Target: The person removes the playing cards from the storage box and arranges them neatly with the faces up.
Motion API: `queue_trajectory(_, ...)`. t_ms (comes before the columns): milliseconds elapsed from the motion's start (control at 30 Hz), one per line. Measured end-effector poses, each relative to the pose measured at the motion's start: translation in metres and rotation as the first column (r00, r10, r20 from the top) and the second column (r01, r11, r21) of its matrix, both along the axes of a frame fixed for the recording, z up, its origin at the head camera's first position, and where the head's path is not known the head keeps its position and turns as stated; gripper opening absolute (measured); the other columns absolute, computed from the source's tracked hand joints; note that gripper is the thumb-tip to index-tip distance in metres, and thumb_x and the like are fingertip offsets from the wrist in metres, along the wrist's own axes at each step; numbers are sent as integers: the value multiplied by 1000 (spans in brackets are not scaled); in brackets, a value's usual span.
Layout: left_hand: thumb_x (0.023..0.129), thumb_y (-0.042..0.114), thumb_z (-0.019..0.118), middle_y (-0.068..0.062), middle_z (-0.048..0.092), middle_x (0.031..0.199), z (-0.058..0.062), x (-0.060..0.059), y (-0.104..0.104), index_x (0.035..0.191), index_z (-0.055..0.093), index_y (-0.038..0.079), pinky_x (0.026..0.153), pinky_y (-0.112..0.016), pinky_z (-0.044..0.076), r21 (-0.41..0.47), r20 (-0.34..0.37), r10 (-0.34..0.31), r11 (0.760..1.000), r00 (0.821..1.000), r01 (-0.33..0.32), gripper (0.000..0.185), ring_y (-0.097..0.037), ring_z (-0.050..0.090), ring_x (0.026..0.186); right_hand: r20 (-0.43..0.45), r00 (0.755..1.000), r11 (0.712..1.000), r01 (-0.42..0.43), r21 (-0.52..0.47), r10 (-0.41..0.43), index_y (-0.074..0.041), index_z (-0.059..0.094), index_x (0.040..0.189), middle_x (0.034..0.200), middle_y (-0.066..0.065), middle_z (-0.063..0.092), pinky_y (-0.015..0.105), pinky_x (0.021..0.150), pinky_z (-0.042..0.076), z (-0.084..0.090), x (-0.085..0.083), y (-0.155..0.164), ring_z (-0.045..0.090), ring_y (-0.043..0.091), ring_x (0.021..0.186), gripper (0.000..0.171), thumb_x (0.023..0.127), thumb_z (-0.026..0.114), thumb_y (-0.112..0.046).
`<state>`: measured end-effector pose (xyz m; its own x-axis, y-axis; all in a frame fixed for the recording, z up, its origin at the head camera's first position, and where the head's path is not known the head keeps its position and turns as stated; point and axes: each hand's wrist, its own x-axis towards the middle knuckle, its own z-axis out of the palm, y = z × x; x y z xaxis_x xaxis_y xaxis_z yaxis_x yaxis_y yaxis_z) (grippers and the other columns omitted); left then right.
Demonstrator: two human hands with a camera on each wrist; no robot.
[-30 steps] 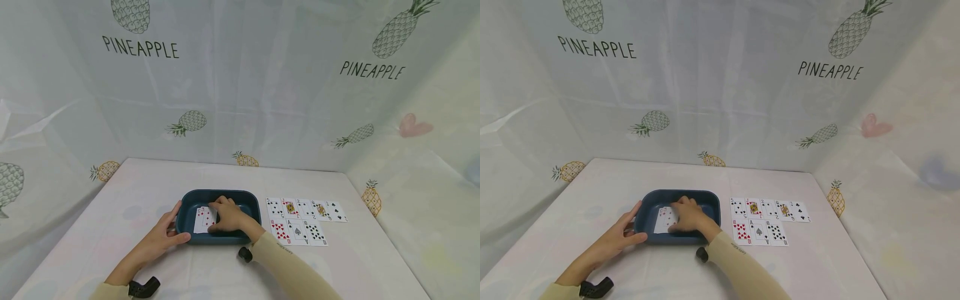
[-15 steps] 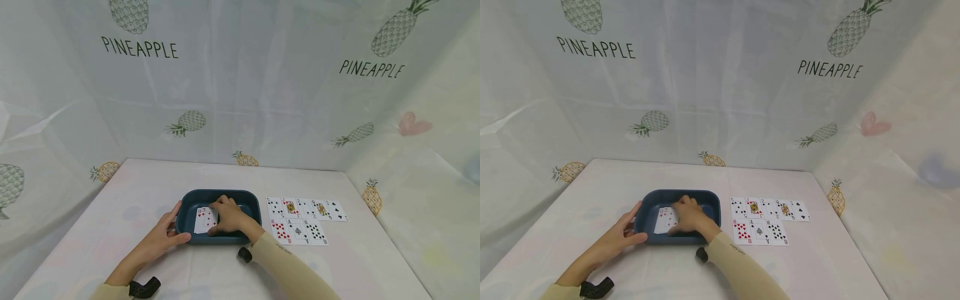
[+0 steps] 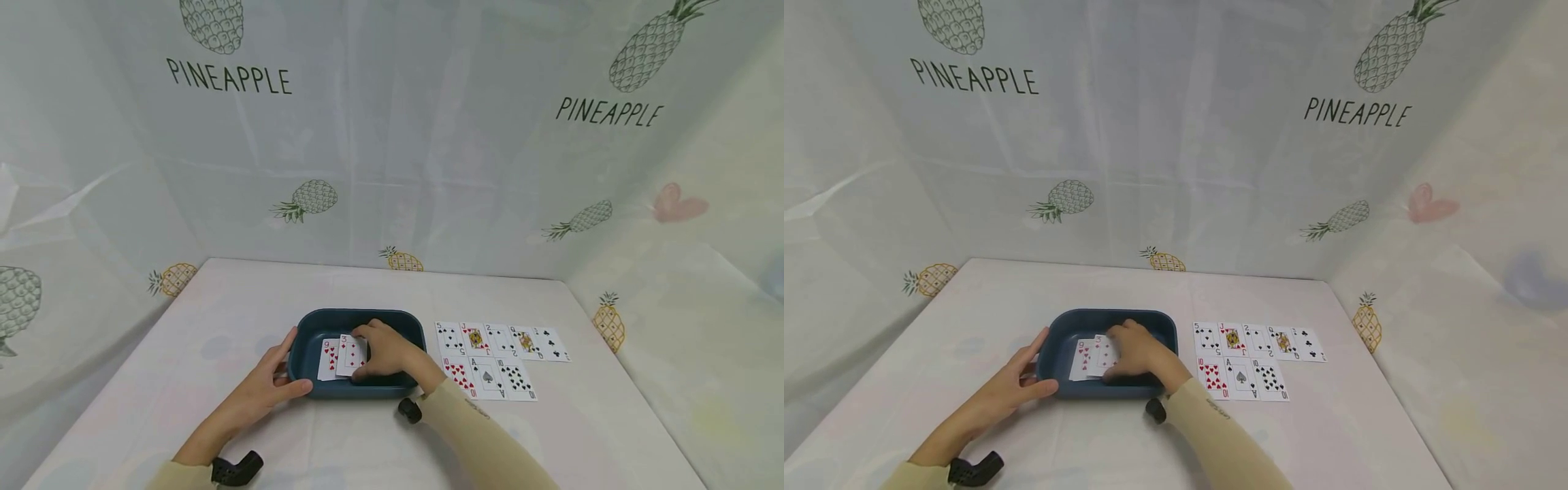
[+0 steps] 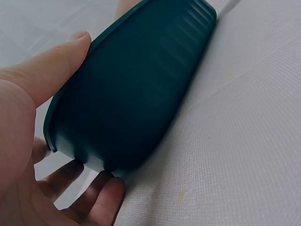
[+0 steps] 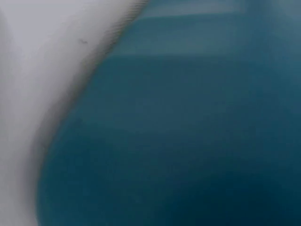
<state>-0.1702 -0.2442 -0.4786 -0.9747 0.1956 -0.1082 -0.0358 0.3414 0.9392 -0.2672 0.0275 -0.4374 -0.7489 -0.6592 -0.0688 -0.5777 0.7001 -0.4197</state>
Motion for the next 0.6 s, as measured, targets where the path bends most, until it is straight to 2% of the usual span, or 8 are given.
queue_trajectory(300, 98, 32, 80, -18, 21, 165, -1, -1, 1, 172, 7, 33, 101, -29, 53, -19, -1, 12, 1000, 1000, -12, 104, -38, 51, 139, 25, 999, 1000, -26, -8, 26, -12, 61, 148, 133, 8, 58, 34, 103, 53, 11, -1, 7, 56, 15, 108, 78, 81, 94, -37)
queue_trajectory(467, 98, 31, 80, -20, 21, 165, -1, 0, 2, 173, 6, 31, 101, -29, 53, -16, 0, 10, 1000, 1000, -10, 105, -40, 51, 140, 38, 998, 997, -50, -62, 52, -13, 58, 150, 135, 10, 55, 39, 102, 53, 24, -2, 21, 56, 20, 112, 79, 83, 93, -34)
queue_trajectory(600, 97, 33, 81, -19, 22, 164, 0, 0, 2, 173, 7, 32, 103, -33, 53, -21, 2, 21, 1000, 1000, -21, 107, -39, 52, 140, 11, 1000, 989, -11, -148, 13, -13, 55, 153, 136, 10, 53, 40, 99, 55, 34, 0, 39, 61, 24, 115, 81, 83, 93, -29)
